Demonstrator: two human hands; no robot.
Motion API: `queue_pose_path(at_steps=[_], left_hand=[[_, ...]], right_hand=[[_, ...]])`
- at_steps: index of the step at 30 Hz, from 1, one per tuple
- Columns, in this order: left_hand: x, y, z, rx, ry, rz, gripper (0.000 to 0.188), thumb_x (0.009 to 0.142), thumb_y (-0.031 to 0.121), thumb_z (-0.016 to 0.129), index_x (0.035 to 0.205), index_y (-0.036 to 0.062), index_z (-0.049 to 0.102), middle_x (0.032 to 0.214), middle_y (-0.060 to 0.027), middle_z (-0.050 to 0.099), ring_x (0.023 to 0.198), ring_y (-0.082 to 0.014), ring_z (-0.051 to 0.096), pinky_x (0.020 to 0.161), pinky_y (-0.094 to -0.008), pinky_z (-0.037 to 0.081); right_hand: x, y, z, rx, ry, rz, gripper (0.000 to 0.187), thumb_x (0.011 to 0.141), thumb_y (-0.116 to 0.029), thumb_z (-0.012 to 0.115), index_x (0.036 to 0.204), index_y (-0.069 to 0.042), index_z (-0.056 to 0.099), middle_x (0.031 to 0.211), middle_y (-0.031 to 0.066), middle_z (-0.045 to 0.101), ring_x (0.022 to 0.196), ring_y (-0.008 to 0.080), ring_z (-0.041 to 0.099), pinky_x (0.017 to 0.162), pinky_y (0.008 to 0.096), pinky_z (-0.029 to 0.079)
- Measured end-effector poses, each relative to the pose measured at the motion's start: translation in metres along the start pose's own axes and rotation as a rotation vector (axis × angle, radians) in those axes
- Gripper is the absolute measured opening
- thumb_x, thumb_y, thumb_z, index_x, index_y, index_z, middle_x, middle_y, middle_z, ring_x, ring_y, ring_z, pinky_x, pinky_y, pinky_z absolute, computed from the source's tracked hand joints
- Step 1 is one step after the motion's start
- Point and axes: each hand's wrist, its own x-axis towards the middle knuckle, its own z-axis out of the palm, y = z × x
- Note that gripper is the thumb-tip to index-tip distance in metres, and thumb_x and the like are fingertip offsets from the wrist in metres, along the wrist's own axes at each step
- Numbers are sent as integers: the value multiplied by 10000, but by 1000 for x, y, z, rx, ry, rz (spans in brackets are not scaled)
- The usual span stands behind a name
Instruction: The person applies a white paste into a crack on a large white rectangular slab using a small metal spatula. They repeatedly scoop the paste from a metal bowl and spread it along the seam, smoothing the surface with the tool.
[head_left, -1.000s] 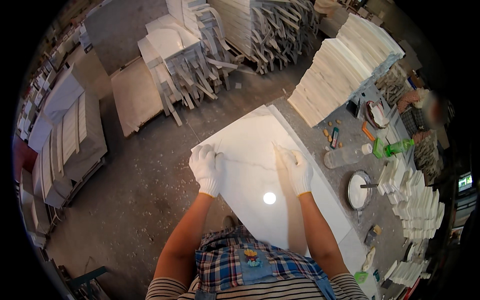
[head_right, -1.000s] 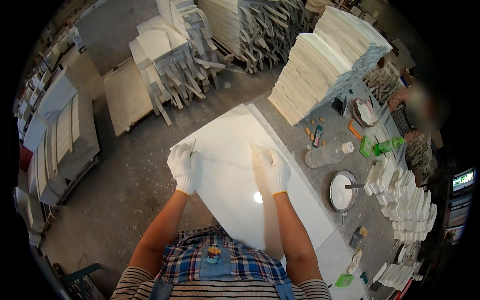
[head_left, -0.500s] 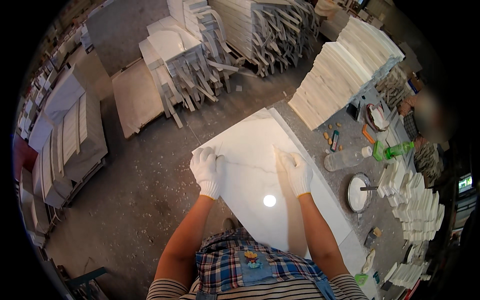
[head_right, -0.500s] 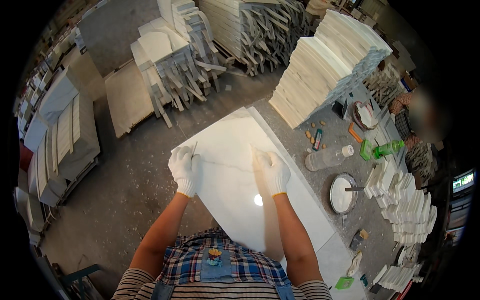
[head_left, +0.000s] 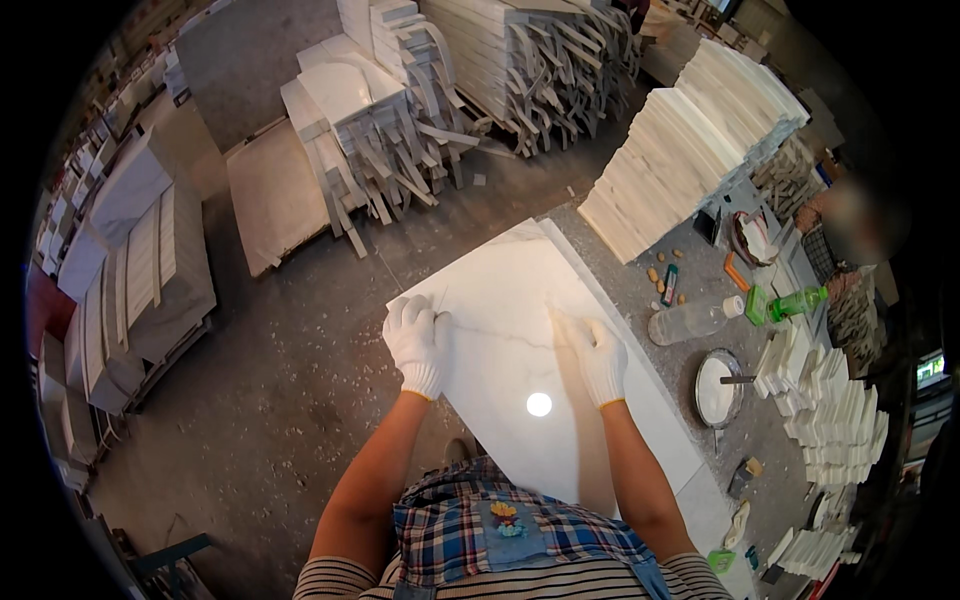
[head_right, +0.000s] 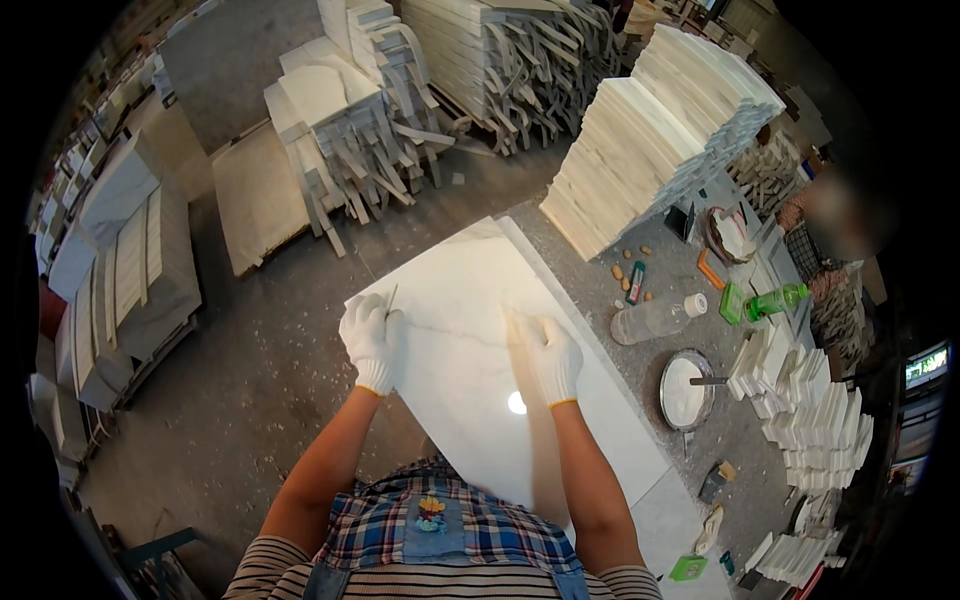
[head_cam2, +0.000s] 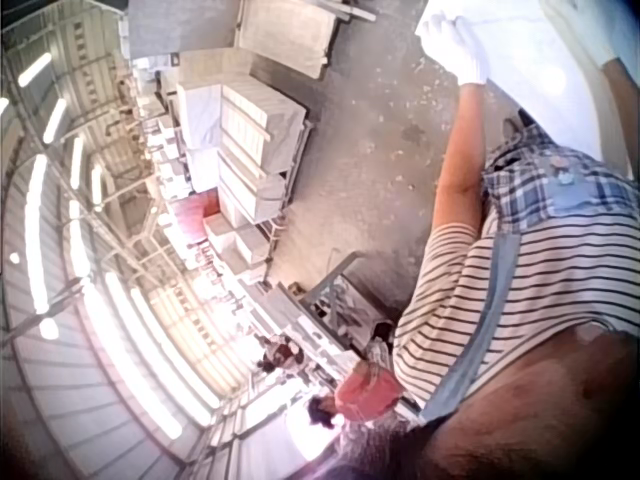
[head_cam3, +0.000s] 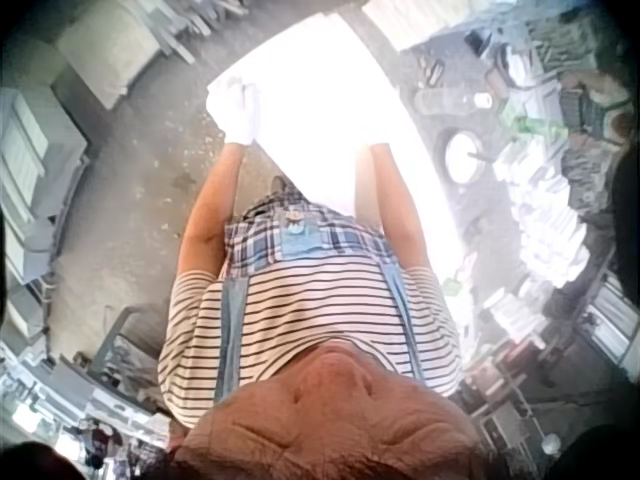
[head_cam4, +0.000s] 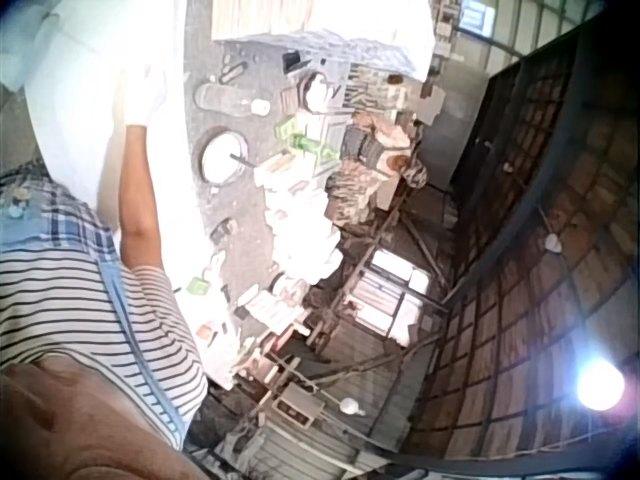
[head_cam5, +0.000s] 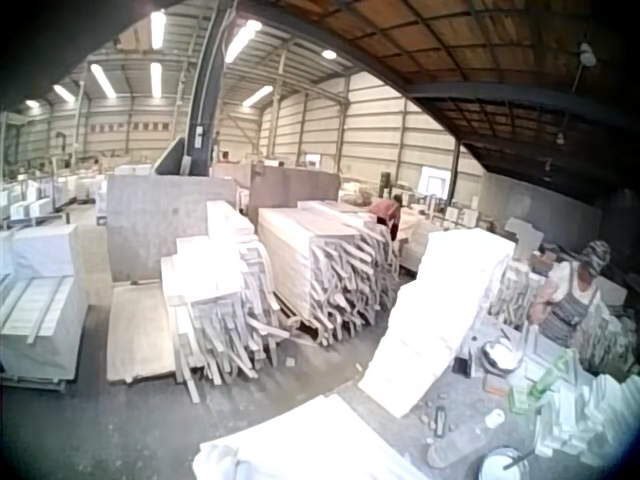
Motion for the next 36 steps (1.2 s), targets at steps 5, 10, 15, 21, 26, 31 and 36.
queue_pose_path(at_steps=[5,10,15,21,26,31,36], left_hand=[[1,2,-2,-18,-7,-7,204,815,218,749,775,40,656,1115,-93,710,1110,-339,599,934,-500,469],[1,3,-3,8,2,-1,213,825,221,740,766,38,648,1100,-93,698,1102,-343,596,936,-504,463],[2,4,-4,-7,-7,-13,227,832,236,740,771,36,652,1091,-96,689,1102,-347,594,944,-507,459],[1,2,-1,-11,-10,-16,222,834,231,740,771,37,652,1102,-96,692,1108,-347,593,948,-509,457],[1,4,-3,-17,-7,-13,213,835,222,741,782,36,653,1118,-93,698,1116,-344,593,953,-506,457],[1,4,-2,-7,-11,-21,208,831,217,744,788,33,657,1126,-92,705,1122,-341,594,957,-503,459],[2,6,-4,-18,-7,-15,203,826,218,747,800,33,667,1128,-89,708,1124,-341,598,960,-503,462]], right_hand=[[-6,5,-1,-10,-32,-24,424,955,-408,766,1151,-32,780,965,166,765,863,234,692,805,364,532],[-15,-25,-7,-15,-53,48,402,956,-397,761,1144,-42,781,974,162,770,885,245,713,814,369,539],[-17,-24,-9,22,-60,38,375,957,-381,755,1129,-48,780,984,164,771,903,254,726,821,376,543],[-10,0,-2,-4,-41,-44,350,955,-365,753,1115,-55,783,981,164,770,907,273,731,817,381,544],[-13,-10,-4,-16,-43,-23,347,957,-360,752,1115,-53,786,981,166,773,906,270,733,816,382,545],[-13,-15,-5,-44,-54,8,348,956,-344,755,1128,-43,785,996,151,782,925,251,736,833,373,550],[-18,-19,-10,185,-23,82,359,974,-293,753,1178,2,762,1107,107,773,1033,173,701,912,336,543]])
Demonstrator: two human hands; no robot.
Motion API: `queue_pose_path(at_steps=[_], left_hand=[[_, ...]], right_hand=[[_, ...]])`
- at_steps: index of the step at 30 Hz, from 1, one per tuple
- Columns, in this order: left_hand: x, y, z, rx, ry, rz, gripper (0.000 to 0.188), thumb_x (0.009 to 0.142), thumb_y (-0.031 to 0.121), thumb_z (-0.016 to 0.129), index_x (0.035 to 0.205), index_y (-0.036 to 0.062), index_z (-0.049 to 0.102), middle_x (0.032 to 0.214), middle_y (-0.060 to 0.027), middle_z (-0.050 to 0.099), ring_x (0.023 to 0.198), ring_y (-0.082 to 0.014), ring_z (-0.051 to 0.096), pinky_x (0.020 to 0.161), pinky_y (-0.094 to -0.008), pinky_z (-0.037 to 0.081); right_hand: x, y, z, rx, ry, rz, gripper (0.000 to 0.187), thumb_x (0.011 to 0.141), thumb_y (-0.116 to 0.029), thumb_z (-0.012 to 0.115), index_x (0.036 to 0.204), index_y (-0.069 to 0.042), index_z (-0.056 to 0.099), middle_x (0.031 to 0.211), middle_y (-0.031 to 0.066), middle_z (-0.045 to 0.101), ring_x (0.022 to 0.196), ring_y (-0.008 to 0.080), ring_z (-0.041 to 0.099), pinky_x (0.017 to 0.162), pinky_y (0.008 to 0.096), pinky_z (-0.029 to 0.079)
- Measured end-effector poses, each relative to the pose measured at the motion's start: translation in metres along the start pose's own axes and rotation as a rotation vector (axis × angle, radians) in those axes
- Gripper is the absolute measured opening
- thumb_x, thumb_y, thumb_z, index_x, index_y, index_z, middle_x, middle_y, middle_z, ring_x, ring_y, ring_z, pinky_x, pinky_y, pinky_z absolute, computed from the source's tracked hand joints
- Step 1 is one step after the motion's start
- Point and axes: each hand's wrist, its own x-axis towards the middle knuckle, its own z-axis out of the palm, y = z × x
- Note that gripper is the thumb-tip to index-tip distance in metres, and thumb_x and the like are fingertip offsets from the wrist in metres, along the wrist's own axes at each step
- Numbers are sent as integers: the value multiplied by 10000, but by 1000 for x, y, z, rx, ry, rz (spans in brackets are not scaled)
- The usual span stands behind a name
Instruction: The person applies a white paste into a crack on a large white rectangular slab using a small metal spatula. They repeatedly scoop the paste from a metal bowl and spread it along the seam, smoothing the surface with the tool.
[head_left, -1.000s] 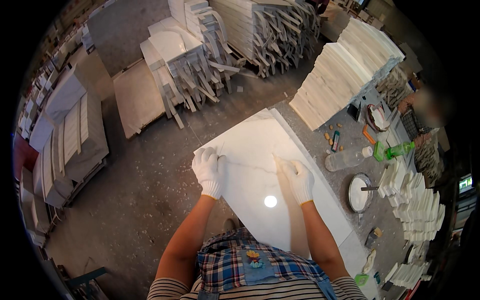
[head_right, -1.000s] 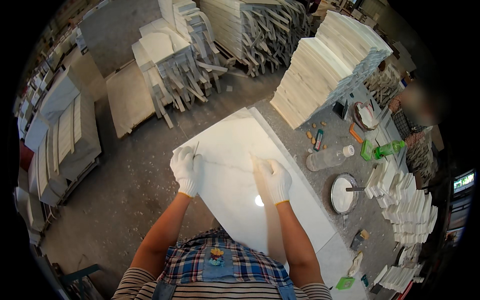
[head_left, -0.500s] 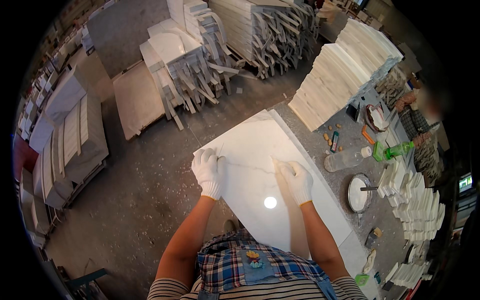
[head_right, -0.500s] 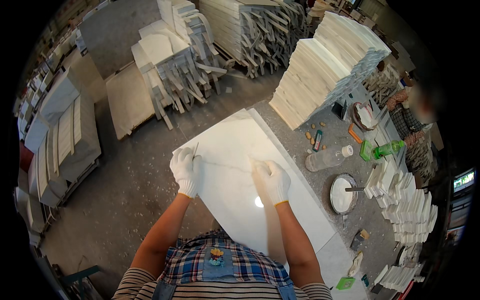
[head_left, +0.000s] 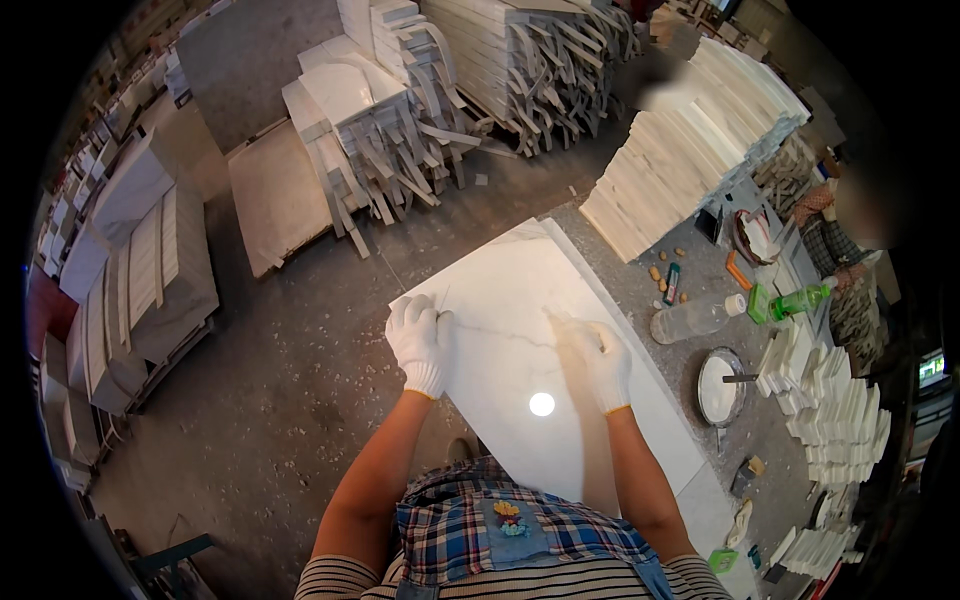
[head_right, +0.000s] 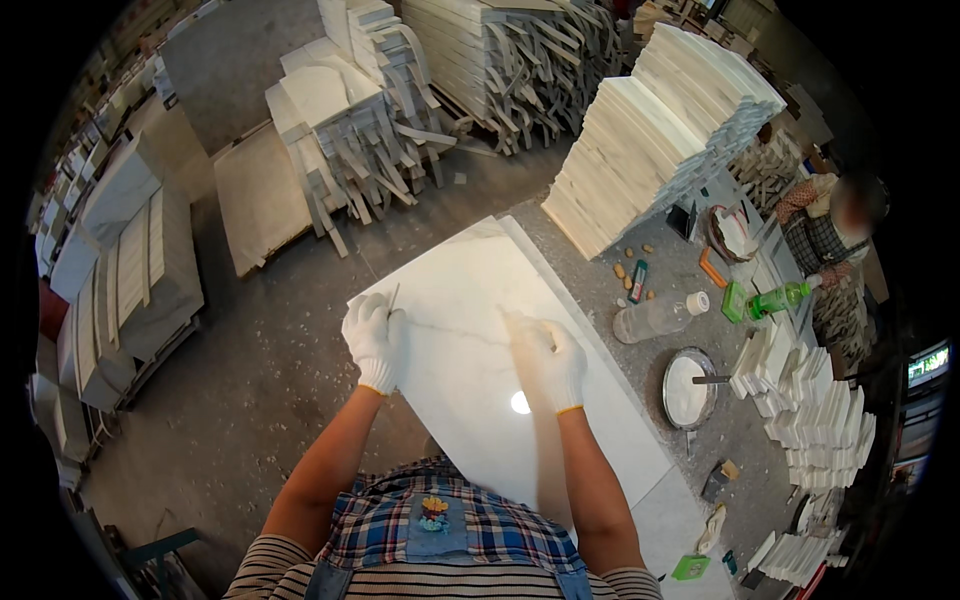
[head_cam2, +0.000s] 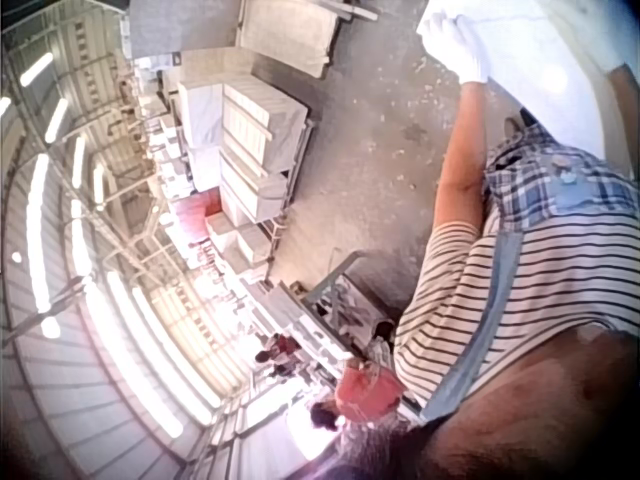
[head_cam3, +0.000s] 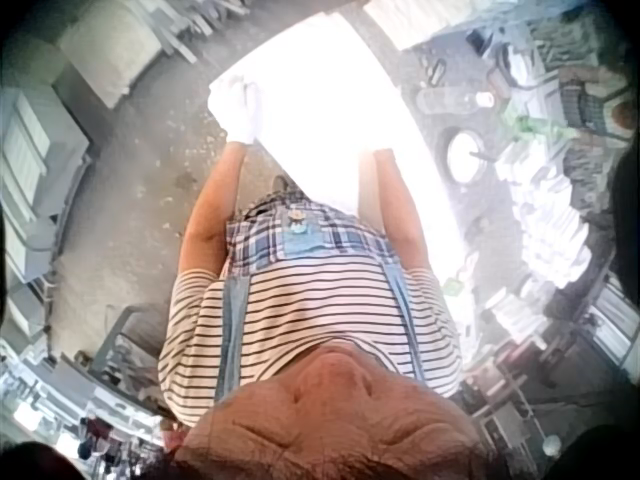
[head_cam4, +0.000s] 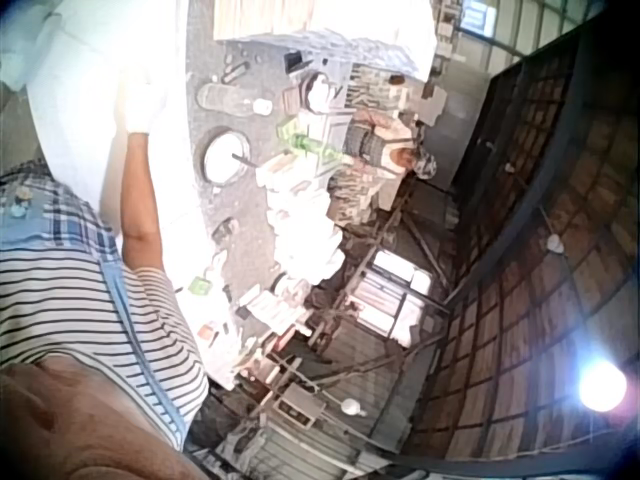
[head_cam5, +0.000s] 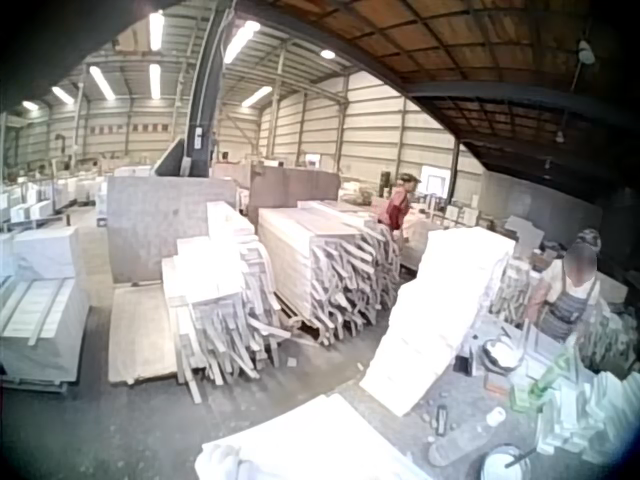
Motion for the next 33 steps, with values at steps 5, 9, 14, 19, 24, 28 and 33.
queue_pose_path(at_steps=[5,9,14,19,24,28,33], left_hand=[[-1,-3,2,9,-1,-4,191,825,205,746,810,31,669,1128,-92,708,1112,-340,605,961,-503,463],[-1,-7,-2,-17,-11,14,166,813,181,752,805,41,664,1099,-99,711,1075,-338,617,922,-503,477],[3,-6,5,-123,73,142,123,787,121,749,804,41,657,1008,-122,709,949,-372,644,798,-502,505],[-1,-5,5,9,57,140,136,848,104,720,890,-22,696,1057,-157,704,970,-387,636,829,-481,515],[-3,4,6,-42,51,49,153,856,94,696,925,-43,688,1015,-188,676,960,-395,626,841,-484,512],[-5,2,9,-19,18,18,147,840,90,669,895,-46,661,982,-195,657,939,-390,624,830,-493,503],[-3,2,7,-24,-87,-94,139,829,93,644,861,-39,618,956,-197,631,924,-402,604,800,-506,483]], right_hand=[[-1,60,-20,376,56,-55,388,1013,-298,712,1214,34,718,1102,55,733,1049,183,666,956,317,512],[-30,75,-63,371,223,-18,392,1027,-253,696,1292,34,666,1180,57,706,1070,157,643,967,304,501],[-59,99,-130,365,464,48,409,1014,-236,728,1310,35,648,1173,52,684,1045,140,630,955,302,507],[-53,139,-188,194,759,-27,344,985,-240,754,1225,5,727,1155,58,702,1052,205,656,976,341,507],[-37,148,-233,-276,821,143,401,944,-332,755,1202,-26,766,1160,162,765,1073,279,724,969,382,530],[-19,173,-249,-441,762,201,367,930,-410,743,1140,-112,789,1128,180,769,1026,371,736,904,451,555],[10,184,-253,-579,715,246,368,948,-462,708,1135,-158,799,1069,165,782,999,387,742,878,460,560]])
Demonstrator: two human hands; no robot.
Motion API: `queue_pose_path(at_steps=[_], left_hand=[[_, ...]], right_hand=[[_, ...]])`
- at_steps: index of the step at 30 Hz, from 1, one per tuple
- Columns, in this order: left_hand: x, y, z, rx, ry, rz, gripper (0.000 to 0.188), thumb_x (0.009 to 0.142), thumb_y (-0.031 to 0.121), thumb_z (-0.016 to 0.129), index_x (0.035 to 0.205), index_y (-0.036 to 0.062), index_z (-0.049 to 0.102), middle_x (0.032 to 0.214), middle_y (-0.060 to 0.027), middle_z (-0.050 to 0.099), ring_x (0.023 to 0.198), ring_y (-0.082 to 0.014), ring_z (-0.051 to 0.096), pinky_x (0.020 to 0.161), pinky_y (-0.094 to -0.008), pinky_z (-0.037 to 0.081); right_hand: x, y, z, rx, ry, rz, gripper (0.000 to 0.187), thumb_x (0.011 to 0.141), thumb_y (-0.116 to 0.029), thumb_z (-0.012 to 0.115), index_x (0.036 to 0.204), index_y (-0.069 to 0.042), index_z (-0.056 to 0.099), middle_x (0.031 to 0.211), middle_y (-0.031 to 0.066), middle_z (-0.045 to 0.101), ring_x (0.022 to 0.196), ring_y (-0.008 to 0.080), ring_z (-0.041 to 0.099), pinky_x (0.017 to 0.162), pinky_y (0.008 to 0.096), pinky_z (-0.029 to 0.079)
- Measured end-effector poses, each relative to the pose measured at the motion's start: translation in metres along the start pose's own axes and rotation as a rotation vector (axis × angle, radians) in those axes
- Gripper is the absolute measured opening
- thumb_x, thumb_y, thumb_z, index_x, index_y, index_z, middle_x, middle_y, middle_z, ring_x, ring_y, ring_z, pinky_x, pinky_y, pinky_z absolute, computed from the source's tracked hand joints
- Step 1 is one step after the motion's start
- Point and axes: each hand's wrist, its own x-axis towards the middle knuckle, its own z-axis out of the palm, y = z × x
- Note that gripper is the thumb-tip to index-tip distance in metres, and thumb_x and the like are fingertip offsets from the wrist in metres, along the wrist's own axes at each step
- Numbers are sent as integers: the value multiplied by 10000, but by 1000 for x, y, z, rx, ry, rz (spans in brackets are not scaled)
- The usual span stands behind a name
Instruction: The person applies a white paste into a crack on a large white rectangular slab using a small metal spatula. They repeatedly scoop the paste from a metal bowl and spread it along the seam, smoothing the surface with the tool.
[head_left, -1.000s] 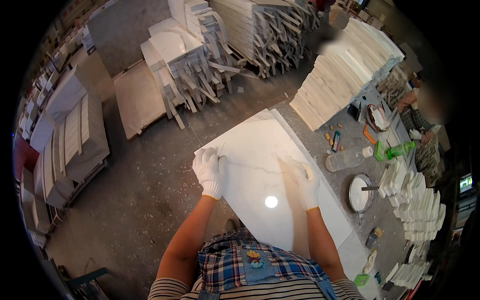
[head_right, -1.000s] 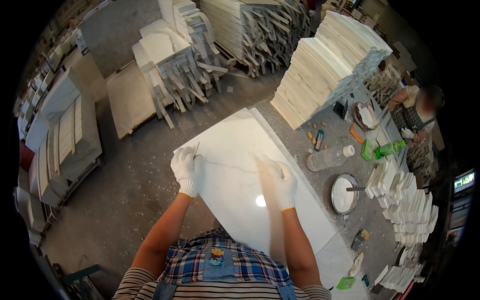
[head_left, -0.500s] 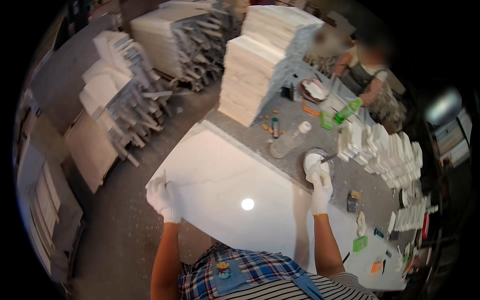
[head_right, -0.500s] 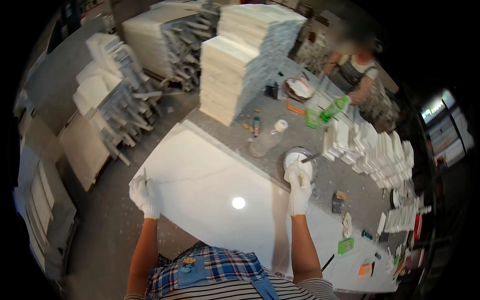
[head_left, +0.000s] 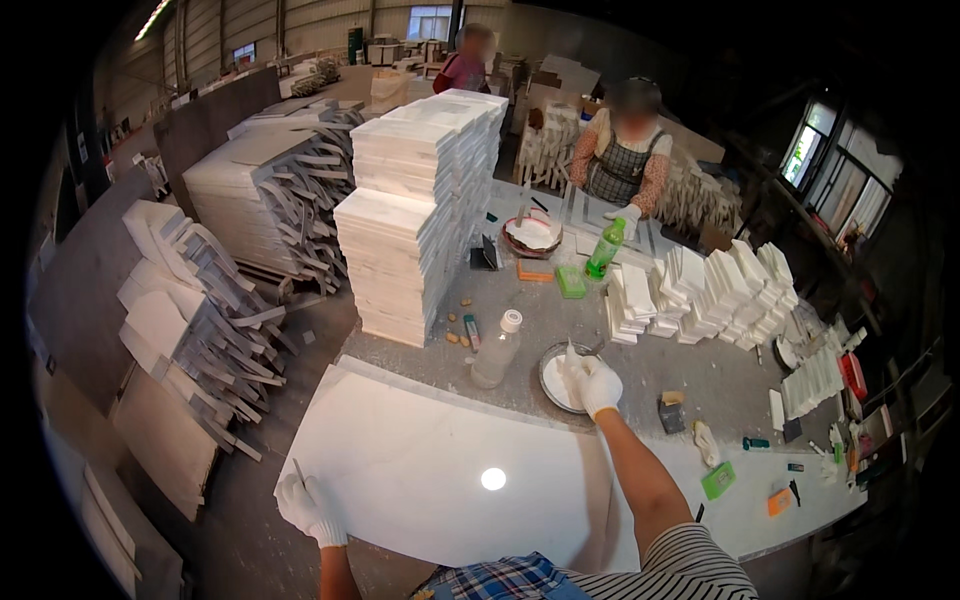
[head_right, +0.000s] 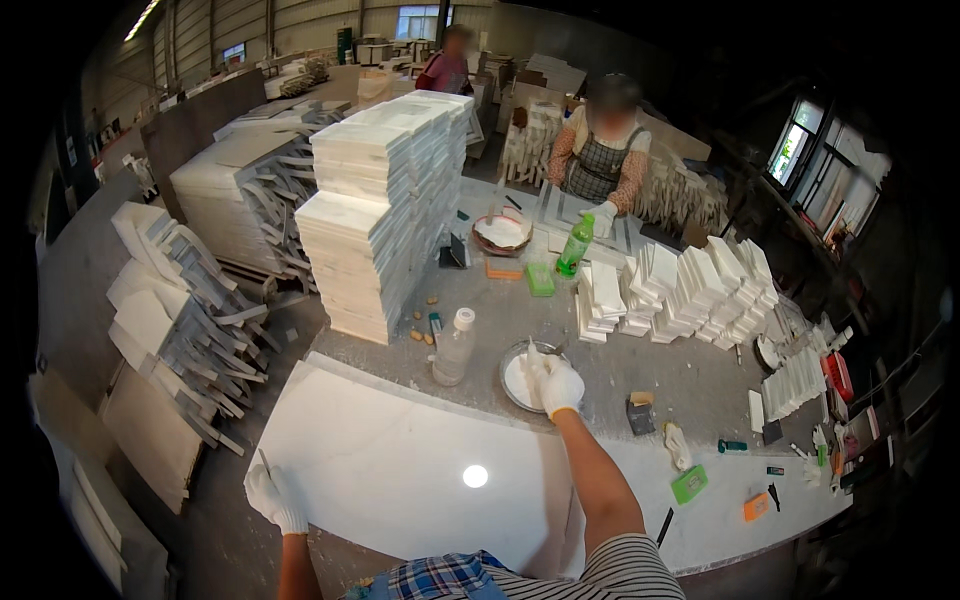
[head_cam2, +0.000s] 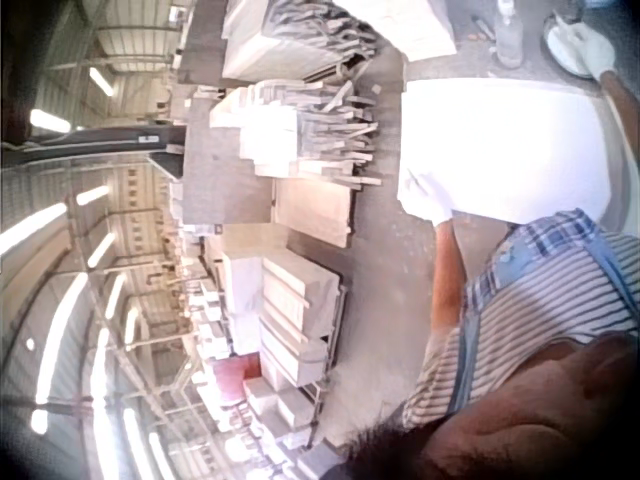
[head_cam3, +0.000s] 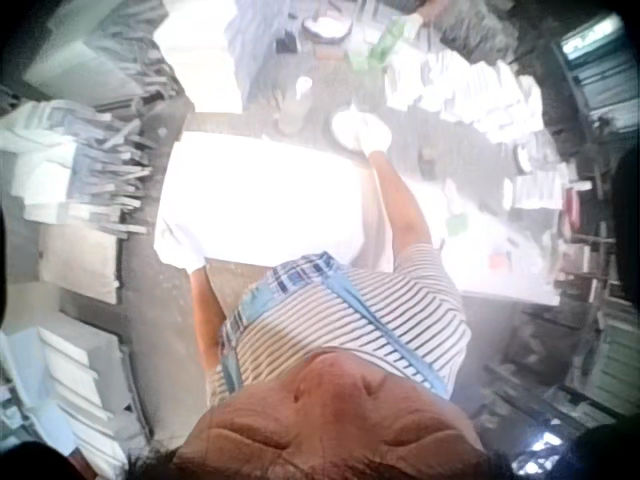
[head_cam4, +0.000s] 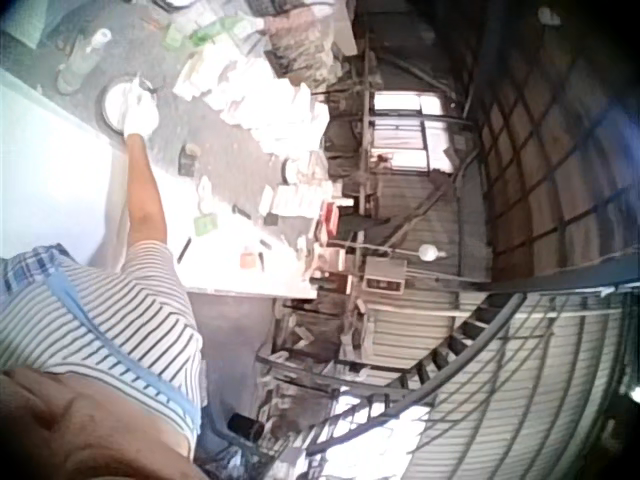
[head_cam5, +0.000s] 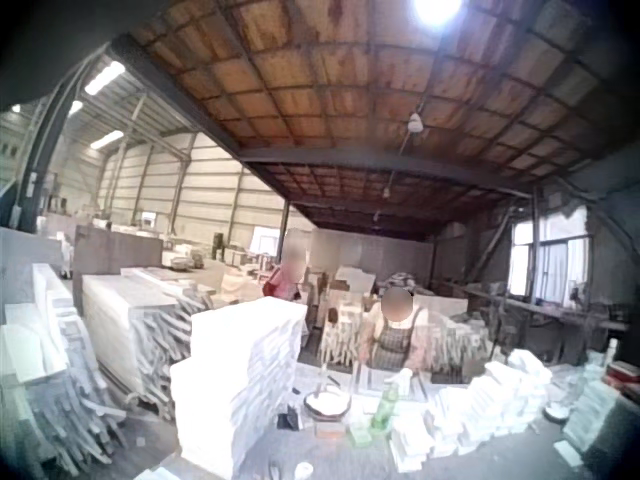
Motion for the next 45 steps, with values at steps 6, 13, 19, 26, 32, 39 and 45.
queue_pose_path(at_steps=[6,13,19,26,32,39,45], left_hand=[[-2,-3,3,31,21,6,151,833,93,648,881,-46,614,956,-203,608,900,-408,589,783,-516,464],[-2,3,1,13,92,112,163,833,105,659,865,-46,607,933,-206,605,892,-411,584,776,-524,462],[0,4,-7,-32,90,96,162,845,119,660,836,-36,613,856,-214,594,839,-417,580,761,-532,460],[-21,74,-33,-685,-360,-223,319,1056,240,579,934,-20,717,790,-110,650,766,-252,596,730,-419,468],[-59,132,-43,-1102,-439,-583,551,1140,378,463,1151,-110,718,946,-130,749,831,-188,662,763,-356,536],[-76,149,-66,-1113,-734,-640,626,1160,425,363,1213,-134,640,794,-199,751,528,-227,648,450,-311,498],[-72,156,-82,-1132,-814,-697,591,1146,411,418,1213,-132,641,813,-214,758,551,-239,671,477,-308,507]], right_hand=[[13,2,6,-32,-46,-55,384,981,-457,657,1203,-172,788,1132,169,774,1040,385,736,900,476,560],[-22,-29,-21,88,178,-270,341,1007,-262,644,1286,-89,733,1255,170,748,1117,372,720,922,476,561],[-120,-100,-39,404,-143,-507,258,1003,-232,713,1196,-73,777,1123,171,783,1058,356,749,911,417,582],[-220,-157,-9,634,-756,-600,343,1052,-329,651,1257,-70,742,1277,137,749,1113,336,721,971,411,552],[-252,-193,-15,897,-1018,-510,345,1090,-302,615,1313,-58,715,1237,127,738,1114,271,693,1002,374,524],[-265,-172,-16,933,-901,-754,356,1122,-284,574,1284,13,684,1108,91,693,1024,189,646,929,328,515],[-262,-180,-40,1014,-1264,-375,351,1124,-277,574,1272,19,690,1147,86,695,1032,150,635,916,307,510]])
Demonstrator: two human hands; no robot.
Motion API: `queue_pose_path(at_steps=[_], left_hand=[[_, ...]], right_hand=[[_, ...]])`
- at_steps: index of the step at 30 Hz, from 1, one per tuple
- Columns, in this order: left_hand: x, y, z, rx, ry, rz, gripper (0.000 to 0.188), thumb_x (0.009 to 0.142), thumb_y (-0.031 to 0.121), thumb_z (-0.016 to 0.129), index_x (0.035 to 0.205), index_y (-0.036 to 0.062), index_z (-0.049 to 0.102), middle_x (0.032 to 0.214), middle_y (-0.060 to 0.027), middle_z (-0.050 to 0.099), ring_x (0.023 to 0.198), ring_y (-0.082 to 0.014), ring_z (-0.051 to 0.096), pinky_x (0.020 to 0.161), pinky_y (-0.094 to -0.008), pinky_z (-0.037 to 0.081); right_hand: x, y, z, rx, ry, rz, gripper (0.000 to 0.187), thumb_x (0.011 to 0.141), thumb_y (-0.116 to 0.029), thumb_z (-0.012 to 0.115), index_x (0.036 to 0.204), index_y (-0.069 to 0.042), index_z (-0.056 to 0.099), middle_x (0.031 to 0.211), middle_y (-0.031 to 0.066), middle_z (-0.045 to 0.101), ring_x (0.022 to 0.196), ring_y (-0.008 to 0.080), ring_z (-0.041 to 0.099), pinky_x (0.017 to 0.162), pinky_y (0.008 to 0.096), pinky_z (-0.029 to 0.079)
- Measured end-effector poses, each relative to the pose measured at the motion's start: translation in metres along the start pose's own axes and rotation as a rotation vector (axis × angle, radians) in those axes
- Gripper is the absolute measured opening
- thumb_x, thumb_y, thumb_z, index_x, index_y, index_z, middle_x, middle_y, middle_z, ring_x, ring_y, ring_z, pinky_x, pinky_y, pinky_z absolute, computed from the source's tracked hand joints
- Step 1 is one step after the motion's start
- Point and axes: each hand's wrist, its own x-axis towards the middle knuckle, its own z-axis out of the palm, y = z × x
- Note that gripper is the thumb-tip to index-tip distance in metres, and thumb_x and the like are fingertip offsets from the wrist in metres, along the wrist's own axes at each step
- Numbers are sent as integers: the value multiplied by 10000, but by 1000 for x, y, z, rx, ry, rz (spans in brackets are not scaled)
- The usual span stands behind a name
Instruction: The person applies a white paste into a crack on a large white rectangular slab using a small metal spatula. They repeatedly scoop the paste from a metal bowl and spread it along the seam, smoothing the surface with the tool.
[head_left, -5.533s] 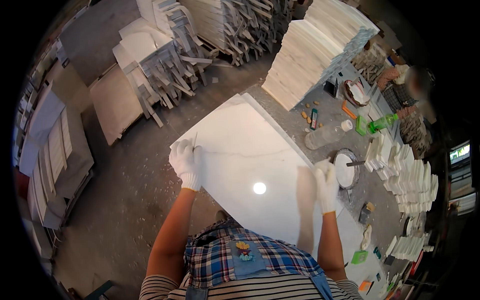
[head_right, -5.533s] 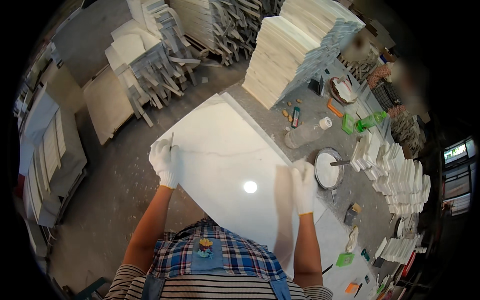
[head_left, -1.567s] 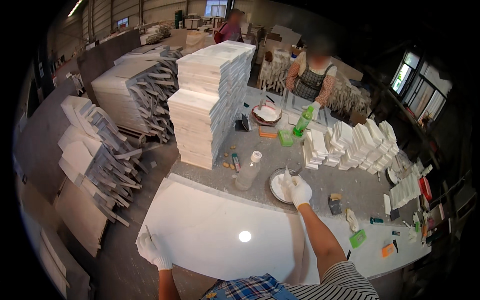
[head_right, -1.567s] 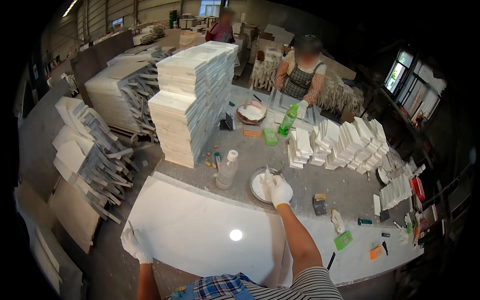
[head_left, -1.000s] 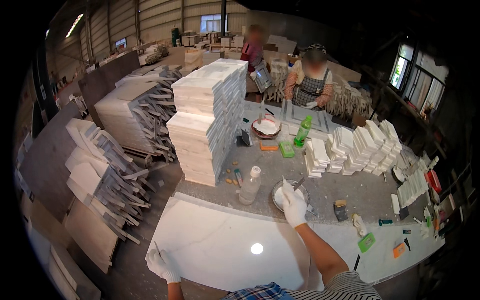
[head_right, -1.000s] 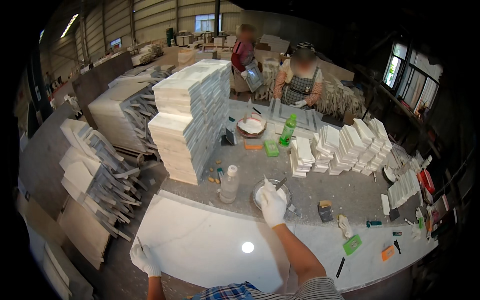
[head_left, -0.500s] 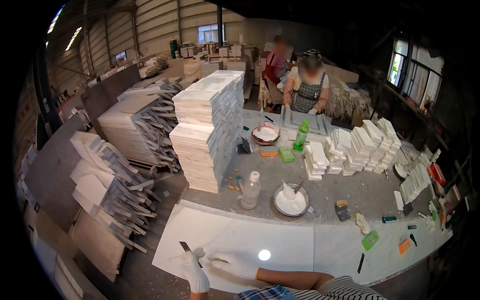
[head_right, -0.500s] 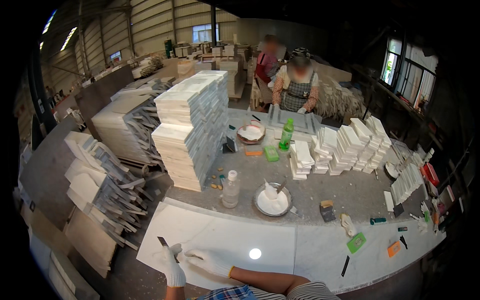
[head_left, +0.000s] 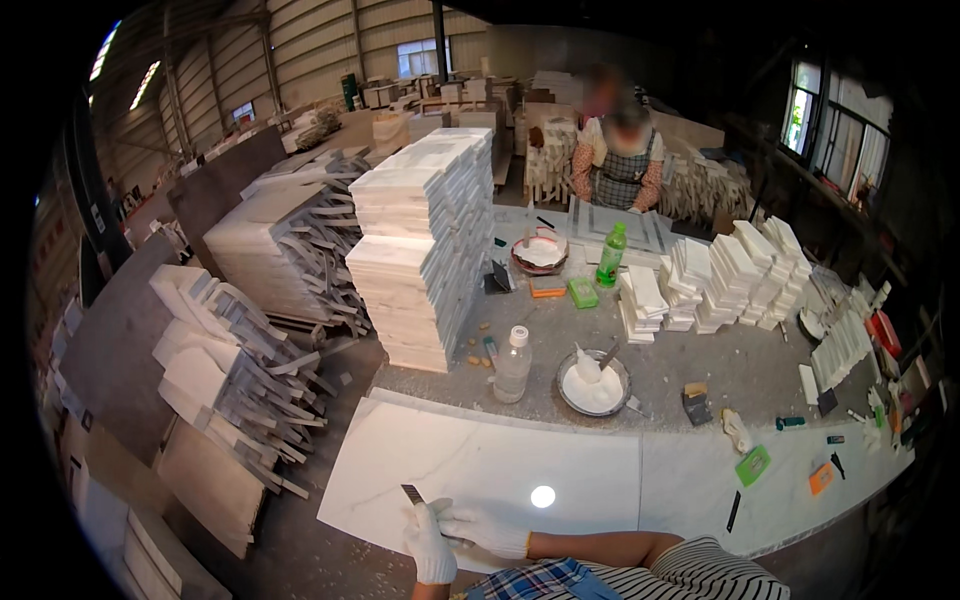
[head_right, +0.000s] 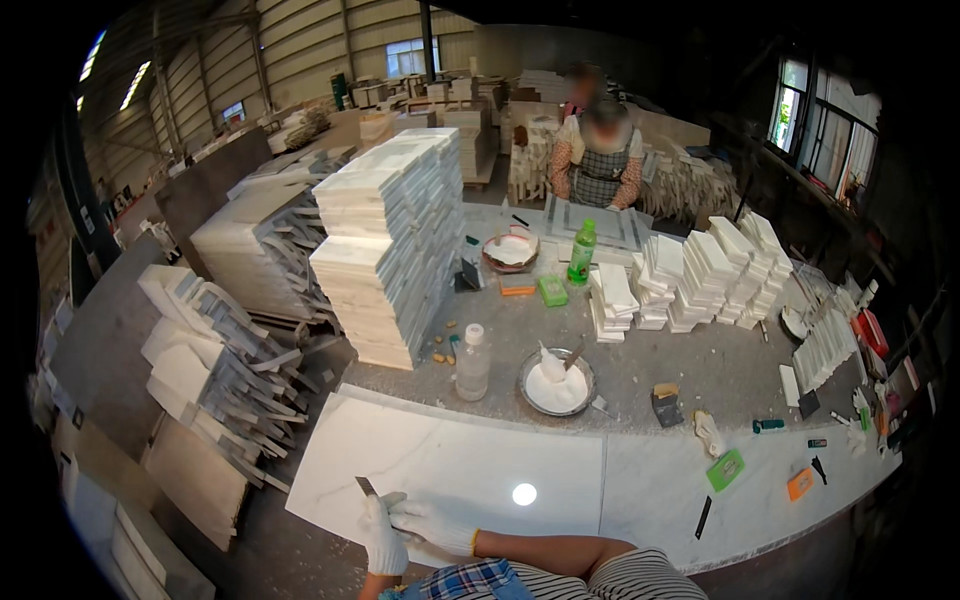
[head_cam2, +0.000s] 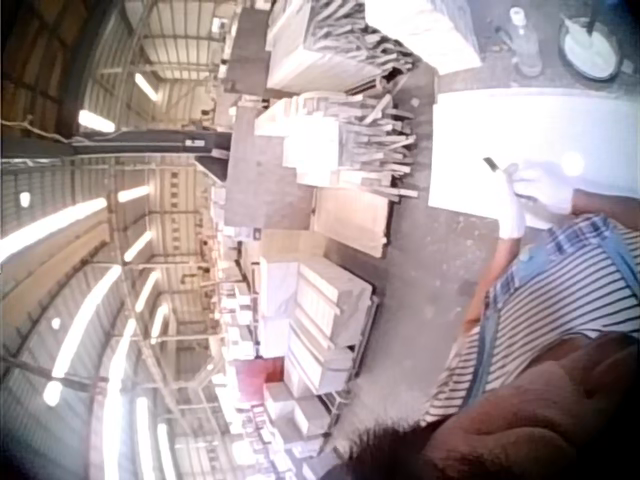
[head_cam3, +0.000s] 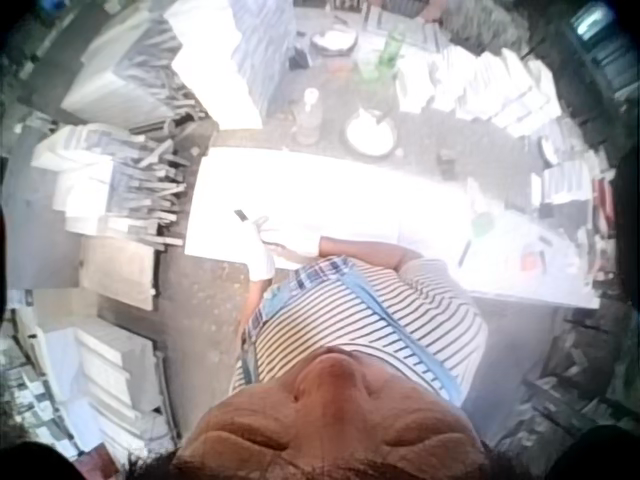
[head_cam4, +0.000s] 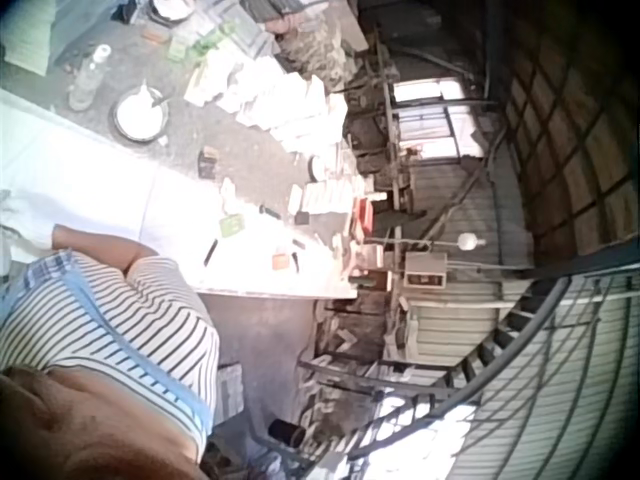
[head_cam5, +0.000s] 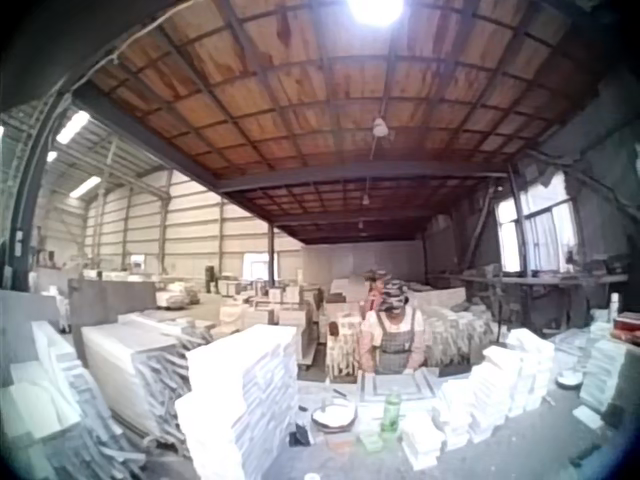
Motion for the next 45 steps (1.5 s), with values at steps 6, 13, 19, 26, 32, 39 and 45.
queue_pose_path(at_steps=[6,13,19,26,32,39,45], left_hand=[[9,-14,-8,-36,-120,5,489,1132,347,495,1279,-94,647,1006,-187,758,727,-224,717,612,-314,567],[11,-15,-24,105,-290,-6,534,1151,365,472,1333,-113,626,1243,-198,713,1014,-237,714,836,-340,581],[19,-8,-26,-24,-106,82,721,1164,491,369,1313,-176,600,1221,-290,698,1094,-361,710,1007,-437,578],[16,-3,-21,-51,-60,44,724,1154,486,375,1317,-186,588,1188,-309,696,1089,-360,710,997,-440,578],[5,0,-11,17,-66,-14,708,1149,480,375,1309,-171,605,1163,-286,710,1054,-332,709,952,-415,577],[38,-19,-41,-90,108,129,649,1147,419,384,1219,-164,659,1106,-272,737,1022,-324,731,911,-406,593],[37,-6,-65,138,408,323,634,1132,437,464,1062,-143,713,955,-213,753,841,-276,730,825,-377,596]], right_hand=[[0,22,-6,-313,43,-252,292,1110,-248,586,1236,-17,712,1142,107,697,1060,185,637,941,325,510],[0,8,-11,-148,-27,40,292,1070,-272,622,1188,-25,723,1129,122,700,1062,211,644,967,346,508],[1,4,-11,-153,-131,108,279,1083,-275,597,1170,-41,722,1115,99,703,983,190,644,911,336,503],[-5,6,-5,-140,-90,49,332,1049,-330,650,1233,-62,715,1133,97,700,987,238,664,931,354,519],[-11,-2,-7,-627,-79,-296,402,1020,-340,656,1324,-81,698,1270,103,671,1072,301,678,971,396,551],[-6,-4,-9,-294,-147,89,309,1090,-335,571,1171,-75,715,1005,38,665,891,169,624,804,326,510],[-11,28,-14,53,-53,169,342,1140,-351,509,1050,-68,679,846,-13,636,748,79,547,705,260,461]])
